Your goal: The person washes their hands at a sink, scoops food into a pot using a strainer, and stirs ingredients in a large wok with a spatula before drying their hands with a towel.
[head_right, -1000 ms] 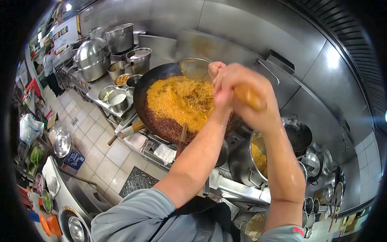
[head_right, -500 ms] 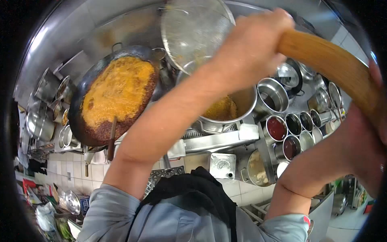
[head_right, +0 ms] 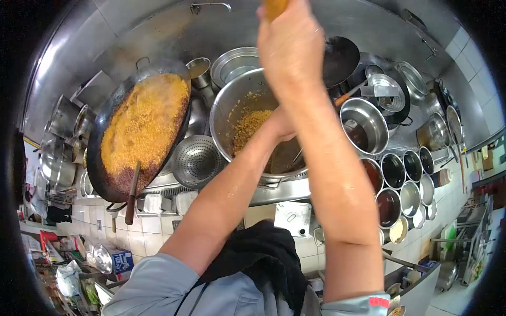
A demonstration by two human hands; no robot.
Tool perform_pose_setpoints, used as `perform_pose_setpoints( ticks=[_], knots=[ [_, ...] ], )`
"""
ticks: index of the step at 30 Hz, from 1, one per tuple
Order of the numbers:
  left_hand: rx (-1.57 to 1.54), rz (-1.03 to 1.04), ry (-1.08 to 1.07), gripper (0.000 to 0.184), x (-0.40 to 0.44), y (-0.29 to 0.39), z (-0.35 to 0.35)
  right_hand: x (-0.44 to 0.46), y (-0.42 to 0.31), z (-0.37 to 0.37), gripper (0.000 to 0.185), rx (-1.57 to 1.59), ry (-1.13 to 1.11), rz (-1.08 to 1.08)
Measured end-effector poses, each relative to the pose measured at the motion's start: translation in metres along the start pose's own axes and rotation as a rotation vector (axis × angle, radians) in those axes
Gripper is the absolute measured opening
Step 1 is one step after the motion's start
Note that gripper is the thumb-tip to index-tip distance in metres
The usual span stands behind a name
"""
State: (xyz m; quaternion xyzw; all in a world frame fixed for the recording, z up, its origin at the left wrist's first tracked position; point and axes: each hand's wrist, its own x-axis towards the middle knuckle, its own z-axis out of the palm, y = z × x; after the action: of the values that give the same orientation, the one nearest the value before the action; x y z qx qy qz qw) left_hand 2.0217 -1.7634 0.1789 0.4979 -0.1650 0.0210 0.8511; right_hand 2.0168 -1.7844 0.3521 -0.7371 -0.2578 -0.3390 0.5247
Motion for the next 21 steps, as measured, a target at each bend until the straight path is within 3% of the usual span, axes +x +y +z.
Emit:
perform_pose_setpoints(
  ticks=[1, 2, 4, 6, 9, 10, 11, 14, 17, 21],
  knots=[
    [0.052, -0.079, 0.0, 0.044, -0.008, 0.015, -0.005, -0.009, -0.005, 0.004, 0.024, -0.127, -0.079, 0.089],
    [0.103, -0.158, -0.003, 0.045, -0.017, 0.031, -0.009, -0.009, -0.01, 0.001, 0.023, -0.044, -0.081, 0.104],
    [0.346, -0.302, -0.049, 0.044, -0.023, 0.037, -0.035, -0.023, 0.003, 0.008, 0.029, 0.049, 0.074, 0.063],
    [0.577, -0.291, -0.134, 0.04, -0.026, 0.032, -0.065, -0.039, 0.027, 0.015, 0.03, 0.218, 0.181, 0.061],
    [0.669, -0.09, -0.071, 0.038, -0.05, 0.003, -0.078, -0.076, 0.043, -0.002, 0.024, 0.431, 0.07, 0.02],
    [0.761, 0.078, 0.042, 0.041, -0.056, -0.015, -0.081, -0.087, 0.053, -0.011, 0.023, 0.627, -0.027, 0.162],
    [0.747, -0.094, 0.211, 0.039, -0.064, -0.033, -0.077, -0.092, 0.065, -0.022, 0.023, 0.821, -0.126, 0.294],
    [1.205, -0.065, 0.354, 0.02, -0.066, -0.016, -0.025, -0.093, 0.082, -0.053, 0.025, 1.234, -0.125, 0.257],
    [1.28, -0.082, 0.26, 0.019, -0.055, -0.011, -0.003, -0.088, 0.09, -0.08, 0.024, 1.281, 0.018, 0.265],
    [1.301, 0.095, 0.218, 0.016, -0.052, 0.007, 0.027, -0.075, 0.074, -0.123, 0.019, 1.263, 0.062, 0.149]
  ],
)
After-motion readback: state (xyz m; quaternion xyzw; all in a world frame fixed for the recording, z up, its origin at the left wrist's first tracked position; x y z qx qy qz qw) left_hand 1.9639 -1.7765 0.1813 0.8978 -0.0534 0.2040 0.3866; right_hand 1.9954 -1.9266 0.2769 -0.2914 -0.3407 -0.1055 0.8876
